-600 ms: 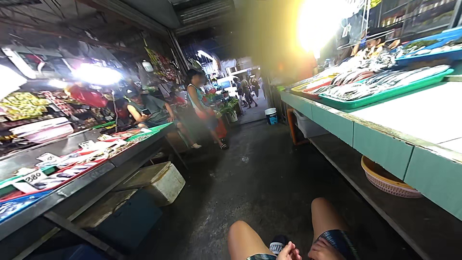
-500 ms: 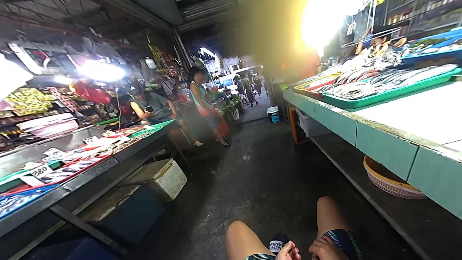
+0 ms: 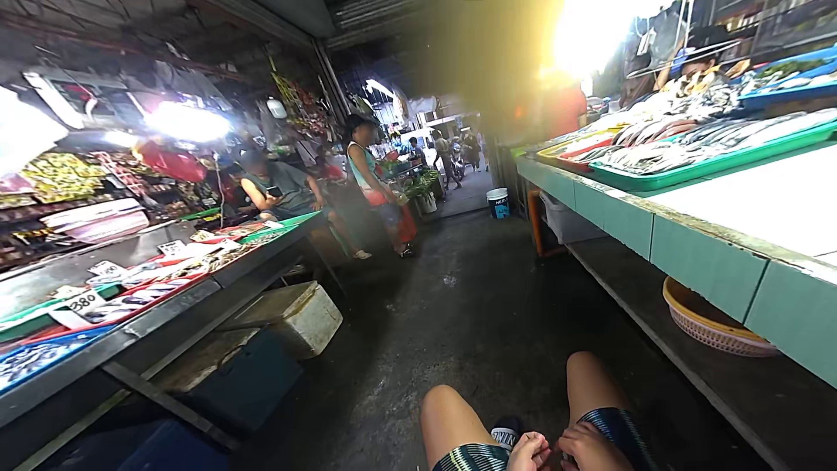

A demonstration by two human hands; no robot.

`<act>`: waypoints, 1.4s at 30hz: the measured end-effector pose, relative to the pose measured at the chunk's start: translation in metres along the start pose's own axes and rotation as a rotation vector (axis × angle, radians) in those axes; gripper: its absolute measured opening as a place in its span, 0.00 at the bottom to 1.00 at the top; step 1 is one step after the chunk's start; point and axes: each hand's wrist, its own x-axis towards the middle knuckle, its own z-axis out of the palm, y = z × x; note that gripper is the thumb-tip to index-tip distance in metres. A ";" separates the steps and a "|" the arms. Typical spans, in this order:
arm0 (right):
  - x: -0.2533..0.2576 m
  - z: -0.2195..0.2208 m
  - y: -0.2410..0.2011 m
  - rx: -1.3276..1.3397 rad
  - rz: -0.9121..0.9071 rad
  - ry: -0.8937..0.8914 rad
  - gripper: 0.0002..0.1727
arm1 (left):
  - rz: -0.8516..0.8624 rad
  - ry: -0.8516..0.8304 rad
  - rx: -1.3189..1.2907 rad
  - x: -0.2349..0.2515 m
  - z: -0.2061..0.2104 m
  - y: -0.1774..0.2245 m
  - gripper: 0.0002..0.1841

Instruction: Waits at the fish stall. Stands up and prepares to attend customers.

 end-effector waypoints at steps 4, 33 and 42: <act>-0.011 -0.004 0.001 0.005 0.063 0.024 0.19 | 0.001 -0.019 -0.054 -0.007 0.001 0.001 0.13; -0.006 0.000 -0.002 0.109 -0.067 0.094 0.32 | 0.135 -0.280 0.025 -0.011 -0.001 0.001 0.27; -0.015 -0.007 -0.002 0.109 0.032 0.083 0.34 | 0.124 -0.320 0.021 -0.009 -0.004 0.001 0.27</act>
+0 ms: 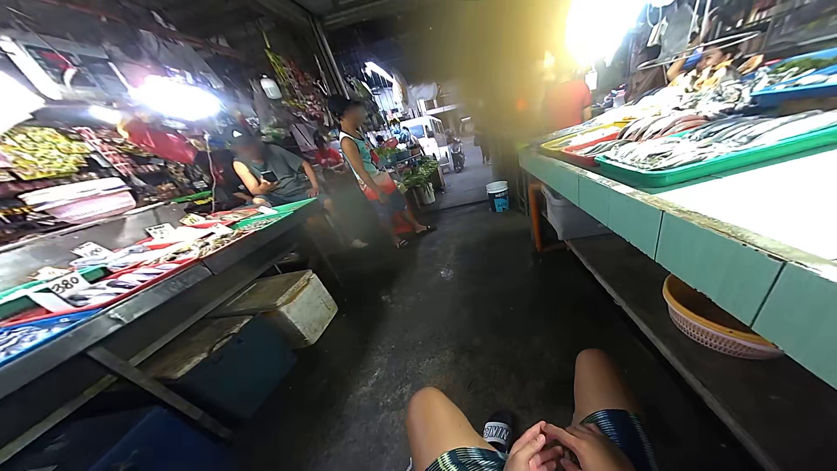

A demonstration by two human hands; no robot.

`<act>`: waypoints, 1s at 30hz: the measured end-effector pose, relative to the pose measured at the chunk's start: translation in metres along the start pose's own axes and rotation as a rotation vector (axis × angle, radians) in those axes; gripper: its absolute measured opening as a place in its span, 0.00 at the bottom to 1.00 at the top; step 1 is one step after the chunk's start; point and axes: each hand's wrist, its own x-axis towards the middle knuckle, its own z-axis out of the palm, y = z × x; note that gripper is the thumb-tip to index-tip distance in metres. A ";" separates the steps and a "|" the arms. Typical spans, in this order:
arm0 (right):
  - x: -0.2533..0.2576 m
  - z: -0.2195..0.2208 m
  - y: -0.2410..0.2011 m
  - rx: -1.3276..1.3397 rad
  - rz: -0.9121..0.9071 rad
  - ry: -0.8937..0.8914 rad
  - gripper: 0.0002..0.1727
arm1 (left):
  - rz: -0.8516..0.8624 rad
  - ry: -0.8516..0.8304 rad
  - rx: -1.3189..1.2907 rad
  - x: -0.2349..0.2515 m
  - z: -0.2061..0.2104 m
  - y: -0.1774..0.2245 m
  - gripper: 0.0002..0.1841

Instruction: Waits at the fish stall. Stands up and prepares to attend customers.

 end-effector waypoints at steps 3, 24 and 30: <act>-0.003 -0.004 -0.003 -0.038 0.029 -0.028 0.32 | -0.021 0.078 -0.038 -0.002 0.001 0.002 0.27; 0.000 0.001 0.003 -0.078 0.029 -0.064 0.22 | -0.078 0.247 -0.229 -0.003 0.001 0.010 0.27; 0.012 0.012 0.005 -0.018 -0.103 -0.031 0.19 | -0.035 0.119 -0.062 -0.002 0.003 0.005 0.25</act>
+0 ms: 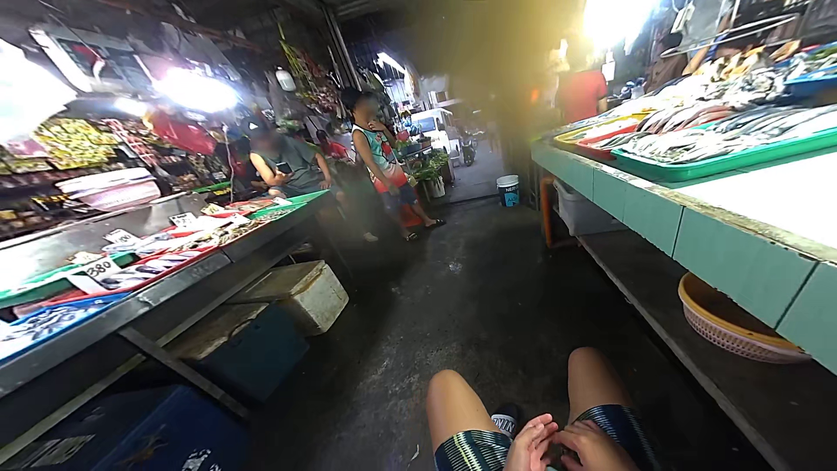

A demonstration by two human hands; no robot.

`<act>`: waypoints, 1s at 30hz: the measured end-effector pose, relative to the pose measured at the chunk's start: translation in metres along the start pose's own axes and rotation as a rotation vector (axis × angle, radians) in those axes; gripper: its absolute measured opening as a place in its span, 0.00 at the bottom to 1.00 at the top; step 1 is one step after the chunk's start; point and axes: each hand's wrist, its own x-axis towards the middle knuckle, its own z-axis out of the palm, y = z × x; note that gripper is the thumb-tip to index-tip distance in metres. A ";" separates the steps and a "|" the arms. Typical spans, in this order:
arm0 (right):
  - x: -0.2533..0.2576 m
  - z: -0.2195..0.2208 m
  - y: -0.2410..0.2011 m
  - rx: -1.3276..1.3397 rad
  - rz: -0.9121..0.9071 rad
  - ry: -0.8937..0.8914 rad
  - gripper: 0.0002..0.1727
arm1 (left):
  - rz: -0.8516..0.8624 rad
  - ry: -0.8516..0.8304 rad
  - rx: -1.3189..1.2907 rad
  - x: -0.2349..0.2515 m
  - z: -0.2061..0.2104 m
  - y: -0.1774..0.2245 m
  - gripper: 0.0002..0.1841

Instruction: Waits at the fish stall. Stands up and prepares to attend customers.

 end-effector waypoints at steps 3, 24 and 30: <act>0.005 -0.001 -0.001 0.022 0.001 -0.024 0.18 | 0.028 -0.042 0.036 0.004 0.001 0.000 0.23; 0.008 0.003 0.003 -0.006 0.028 -0.053 0.18 | 0.057 -0.087 0.059 0.005 0.001 -0.001 0.22; -0.006 -0.006 0.001 -0.026 0.114 -0.017 0.20 | 0.046 -0.072 0.039 0.002 -0.001 -0.003 0.24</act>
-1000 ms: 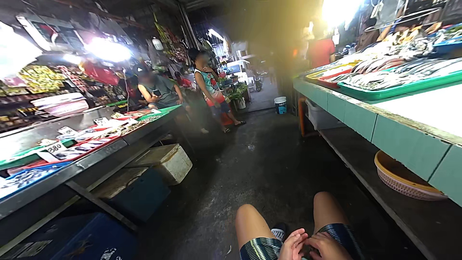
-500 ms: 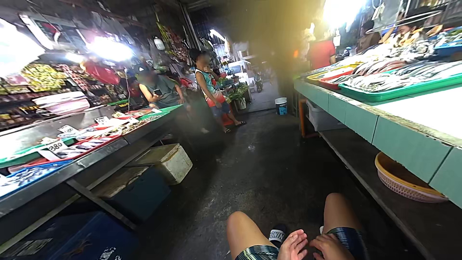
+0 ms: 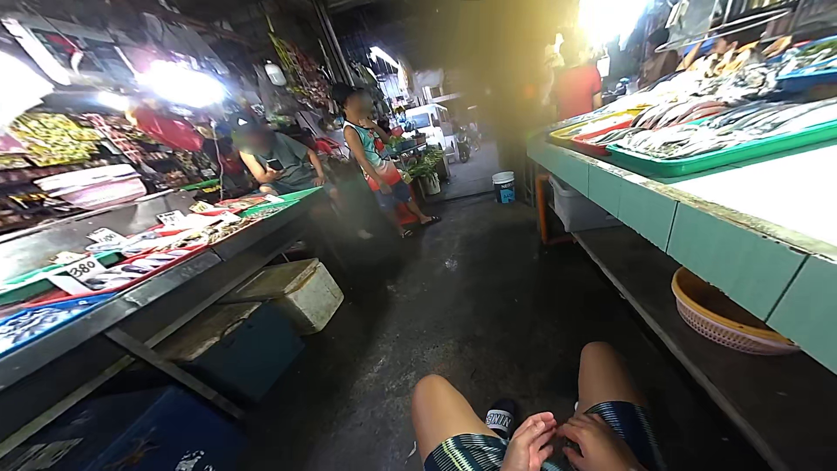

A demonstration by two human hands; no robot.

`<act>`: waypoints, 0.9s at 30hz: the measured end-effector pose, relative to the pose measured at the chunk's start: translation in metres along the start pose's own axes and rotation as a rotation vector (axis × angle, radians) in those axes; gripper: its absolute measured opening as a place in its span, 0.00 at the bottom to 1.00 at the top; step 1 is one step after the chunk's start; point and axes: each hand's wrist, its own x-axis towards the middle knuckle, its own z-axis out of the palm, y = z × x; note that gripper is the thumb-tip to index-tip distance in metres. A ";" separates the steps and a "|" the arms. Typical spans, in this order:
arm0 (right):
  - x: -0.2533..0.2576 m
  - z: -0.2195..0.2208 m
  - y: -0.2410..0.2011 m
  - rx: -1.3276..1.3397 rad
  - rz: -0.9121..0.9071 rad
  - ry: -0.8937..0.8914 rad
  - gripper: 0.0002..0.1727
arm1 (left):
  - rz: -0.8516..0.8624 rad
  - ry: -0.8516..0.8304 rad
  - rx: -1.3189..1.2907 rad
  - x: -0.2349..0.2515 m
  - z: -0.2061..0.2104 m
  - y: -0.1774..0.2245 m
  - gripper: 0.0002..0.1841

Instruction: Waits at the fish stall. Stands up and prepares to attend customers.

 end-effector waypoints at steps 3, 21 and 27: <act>-0.005 -0.005 -0.005 -0.022 0.034 -0.016 0.21 | -0.008 0.044 -0.070 -0.003 0.001 0.004 0.23; -0.002 0.002 0.002 0.003 0.020 0.004 0.20 | -0.027 0.081 -0.052 -0.001 0.003 -0.001 0.22; -0.003 -0.002 -0.005 -0.030 -0.016 -0.040 0.20 | -0.067 0.134 -0.049 -0.001 0.000 -0.004 0.20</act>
